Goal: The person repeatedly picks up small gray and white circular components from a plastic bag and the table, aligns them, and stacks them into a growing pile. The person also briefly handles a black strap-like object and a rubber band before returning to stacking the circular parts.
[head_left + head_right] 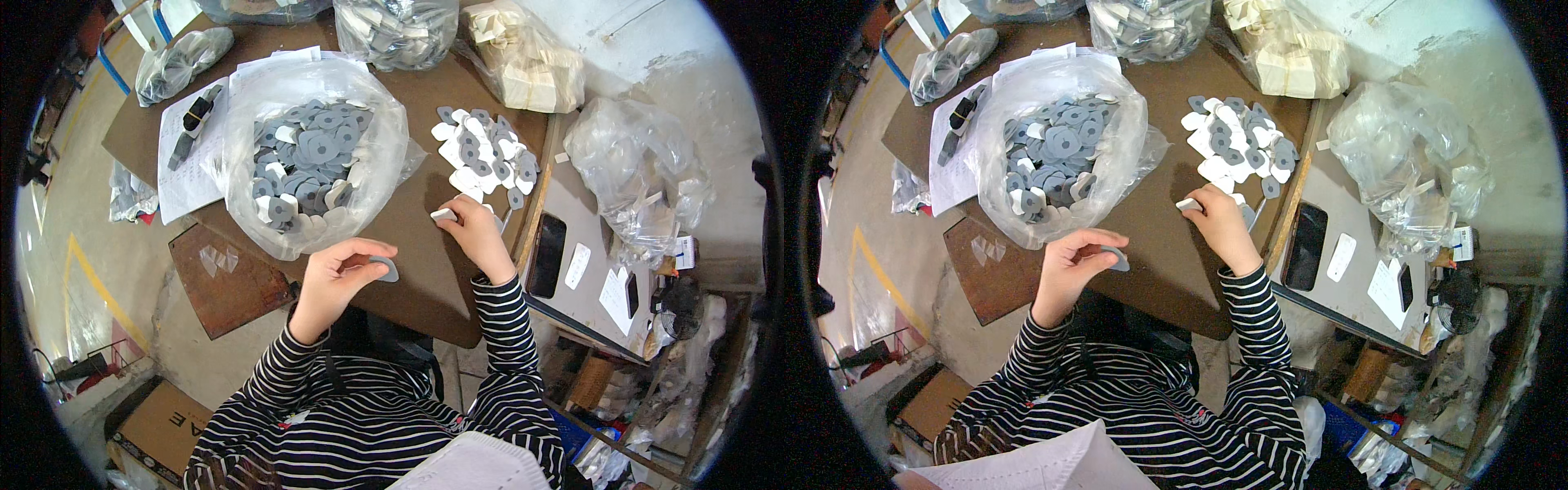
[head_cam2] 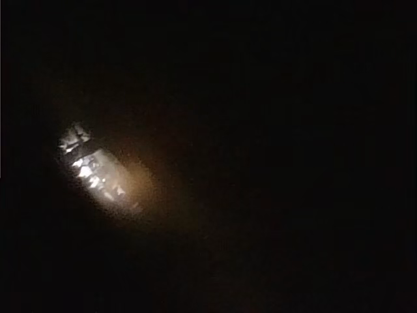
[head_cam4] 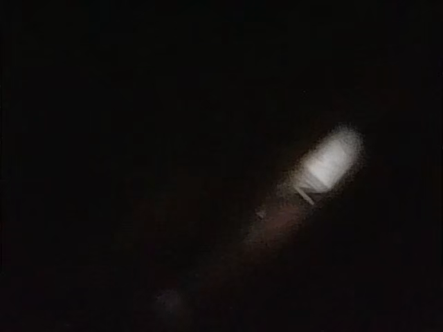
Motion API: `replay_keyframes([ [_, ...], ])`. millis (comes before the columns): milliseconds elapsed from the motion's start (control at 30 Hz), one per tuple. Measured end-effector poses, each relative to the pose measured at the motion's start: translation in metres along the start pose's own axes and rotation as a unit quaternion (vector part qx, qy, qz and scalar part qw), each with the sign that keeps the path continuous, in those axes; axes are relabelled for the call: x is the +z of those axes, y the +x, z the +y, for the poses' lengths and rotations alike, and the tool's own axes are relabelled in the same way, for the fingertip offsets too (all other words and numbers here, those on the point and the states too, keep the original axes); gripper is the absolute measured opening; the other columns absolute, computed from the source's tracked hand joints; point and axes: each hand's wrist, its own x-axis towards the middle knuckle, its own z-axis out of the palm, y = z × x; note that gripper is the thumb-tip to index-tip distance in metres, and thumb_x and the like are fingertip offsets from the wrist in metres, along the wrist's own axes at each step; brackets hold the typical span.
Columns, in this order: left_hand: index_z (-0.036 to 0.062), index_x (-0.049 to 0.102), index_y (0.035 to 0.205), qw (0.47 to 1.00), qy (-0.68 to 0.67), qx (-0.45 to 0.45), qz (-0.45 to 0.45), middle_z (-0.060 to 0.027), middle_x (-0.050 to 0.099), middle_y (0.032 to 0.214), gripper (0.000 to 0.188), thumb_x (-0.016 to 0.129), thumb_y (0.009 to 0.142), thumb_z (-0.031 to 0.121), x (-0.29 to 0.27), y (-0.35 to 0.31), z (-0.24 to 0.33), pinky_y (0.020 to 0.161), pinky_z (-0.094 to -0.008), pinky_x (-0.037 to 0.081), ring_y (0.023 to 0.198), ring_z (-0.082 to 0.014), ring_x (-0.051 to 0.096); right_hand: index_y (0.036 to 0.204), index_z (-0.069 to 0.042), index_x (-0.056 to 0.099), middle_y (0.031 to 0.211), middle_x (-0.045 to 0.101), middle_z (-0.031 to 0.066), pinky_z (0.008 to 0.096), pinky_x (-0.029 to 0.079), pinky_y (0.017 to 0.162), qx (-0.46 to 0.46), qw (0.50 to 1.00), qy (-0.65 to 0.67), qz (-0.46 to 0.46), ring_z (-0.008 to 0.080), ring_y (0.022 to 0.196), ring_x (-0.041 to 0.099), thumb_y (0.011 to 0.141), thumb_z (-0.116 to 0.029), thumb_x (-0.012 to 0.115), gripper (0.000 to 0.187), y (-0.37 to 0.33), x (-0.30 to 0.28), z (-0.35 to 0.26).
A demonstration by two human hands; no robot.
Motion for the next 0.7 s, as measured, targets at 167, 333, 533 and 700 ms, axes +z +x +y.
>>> replay_keyframes([
  [167, -0.0023, 0.067, 0.099, 0.990, 0.115, 0.079, 0.006, -0.0120, 0.060, 0.122, 0.016, 0.068, 0.084, -0.009, 0.025, 0.008, -0.005, 0.090, -0.0297, 0.054, 0.100, -0.0195, 0.065, 0.088, -0.001, 0.059, 0.077, 0.058, 0.0091, 0.0311, 0.046, 0.062, -0.022, 0.977, 0.189, -0.092, 0.0208, 0.068, 0.059, 0.079, -0.006, 0.076, 0.020, -0.027, -0.011, -0.054],
  [333, -0.0007, 0.068, 0.098, 0.978, 0.188, 0.087, 0.007, -0.0067, 0.069, 0.091, 0.013, 0.070, 0.086, -0.003, 0.028, 0.012, 0.005, 0.070, -0.0239, 0.052, 0.081, -0.0130, 0.067, 0.102, -0.003, 0.054, 0.088, 0.059, 0.0074, 0.0331, 0.049, 0.068, -0.075, 0.963, 0.234, -0.114, 0.0214, 0.075, 0.059, 0.077, -0.008, 0.078, 0.035, -0.035, -0.012, -0.067],
  [533, -0.0002, 0.066, 0.112, 0.904, 0.305, 0.160, 0.252, -0.0059, 0.069, 0.102, 0.023, 0.069, 0.089, 0.003, -0.032, 0.042, 0.045, 0.080, -0.0252, 0.050, 0.090, -0.0117, 0.064, 0.130, -0.004, 0.055, 0.127, 0.058, 0.0175, 0.0385, 0.047, 0.095, -0.029, 0.994, -0.041, 0.099, 0.0345, 0.111, 0.058, 0.081, -0.009, 0.073, 0.053, -0.035, -0.028, -0.005],
  [700, -0.0006, 0.062, 0.119, 0.851, 0.304, 0.245, 0.352, -0.0093, 0.063, 0.121, 0.027, 0.065, 0.092, 0.003, -0.044, 0.051, 0.050, 0.095, -0.0329, 0.046, 0.113, -0.0167, 0.058, 0.128, -0.005, 0.058, 0.117, 0.062, 0.0169, 0.0360, 0.051, 0.079, 0.036, 0.990, -0.031, 0.130, 0.0301, 0.088, 0.063, 0.080, -0.001, 0.069, 0.049, -0.040, -0.019, 0.037],
])
